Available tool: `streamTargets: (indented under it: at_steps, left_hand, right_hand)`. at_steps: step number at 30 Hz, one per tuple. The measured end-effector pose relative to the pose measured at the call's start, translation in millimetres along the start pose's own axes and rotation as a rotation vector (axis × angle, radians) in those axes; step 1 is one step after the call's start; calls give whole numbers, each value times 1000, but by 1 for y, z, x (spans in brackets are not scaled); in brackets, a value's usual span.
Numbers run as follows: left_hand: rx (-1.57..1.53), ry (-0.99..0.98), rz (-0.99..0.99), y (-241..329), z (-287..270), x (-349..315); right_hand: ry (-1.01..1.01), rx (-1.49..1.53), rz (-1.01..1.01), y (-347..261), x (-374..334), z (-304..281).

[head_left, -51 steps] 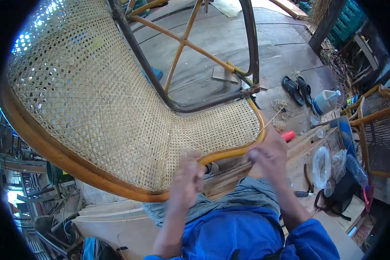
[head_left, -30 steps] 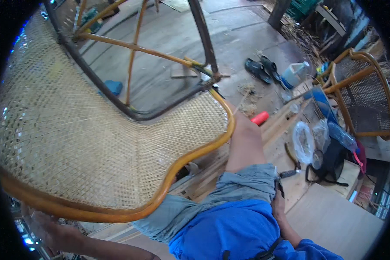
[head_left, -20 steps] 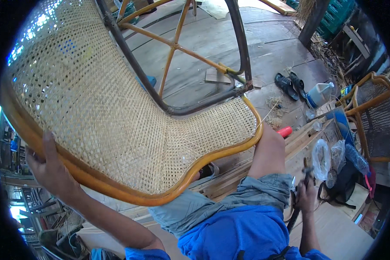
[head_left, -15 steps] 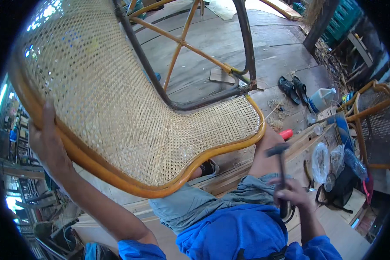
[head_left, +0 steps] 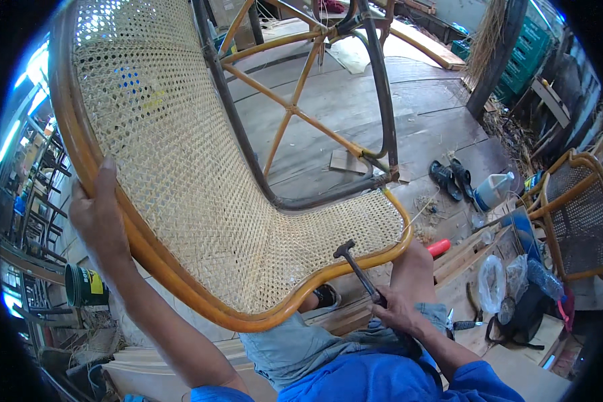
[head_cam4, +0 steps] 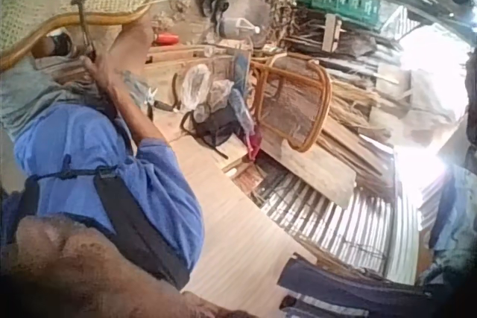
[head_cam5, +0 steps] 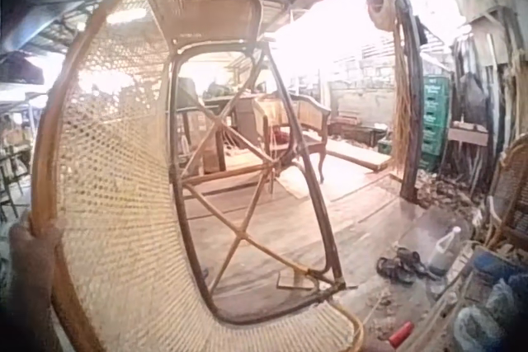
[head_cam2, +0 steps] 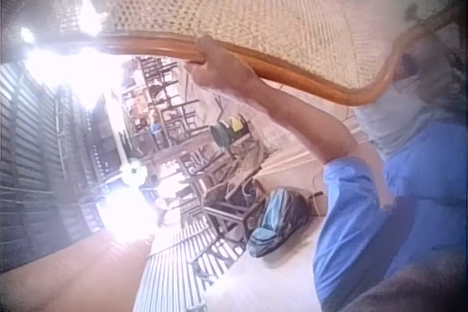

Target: The person repairs a cane chair seat by weaving rattan strips into the wooden frame. They use a hammer to tap the strips into place and pliers to cut excess material. The person works on the edge of the seat, securing the weave along the frame.

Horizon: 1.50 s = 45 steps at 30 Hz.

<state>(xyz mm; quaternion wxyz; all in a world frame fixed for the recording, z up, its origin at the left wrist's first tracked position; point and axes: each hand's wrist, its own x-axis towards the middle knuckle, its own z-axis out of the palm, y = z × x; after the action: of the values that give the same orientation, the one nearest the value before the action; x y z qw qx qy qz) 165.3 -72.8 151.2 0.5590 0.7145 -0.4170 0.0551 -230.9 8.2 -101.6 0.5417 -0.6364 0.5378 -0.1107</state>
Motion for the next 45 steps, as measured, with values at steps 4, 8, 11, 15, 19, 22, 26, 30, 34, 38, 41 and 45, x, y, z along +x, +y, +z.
streamTargets:
  at_steps: [4,8,11,15,19,22,26,30,34,38,41,45]
  left_hand:
    - [77,21,7,8,-3,-8]
    - [42,32,36,5,1,-6]
    - [48,18,23,5,-2,-5]
    - [22,22,7,8,0,-6]
    - [32,33,29,8,2,-7]
    - [90,40,27,8,0,-7]
    - [108,41,42,4,-2,-3]
    - [105,78,45,6,4,-9]
    - [118,69,31,7,1,-8]
    - [110,61,50,7,2,-7]
    - [161,67,12,11,-1,-9]
    - [99,87,42,8,4,-6]
  right_hand:
    - [116,-56,-31,-1,4,8]
    - [52,-108,-1,6,14,8]
    - [70,-49,8,-8,12,12]
    - [191,-75,-25,-17,11,19]
    - [153,-213,40,-4,17,21]
    - [145,-184,30,-29,13,15]
    - [151,-154,-20,-20,11,19]
    - [87,-260,79,-22,14,17]
    - [121,-220,46,-9,13,22]
    - [127,-255,-31,-4,15,26]
    - [115,-218,-108,-21,14,30]
    - [74,-276,-23,-3,26,29]
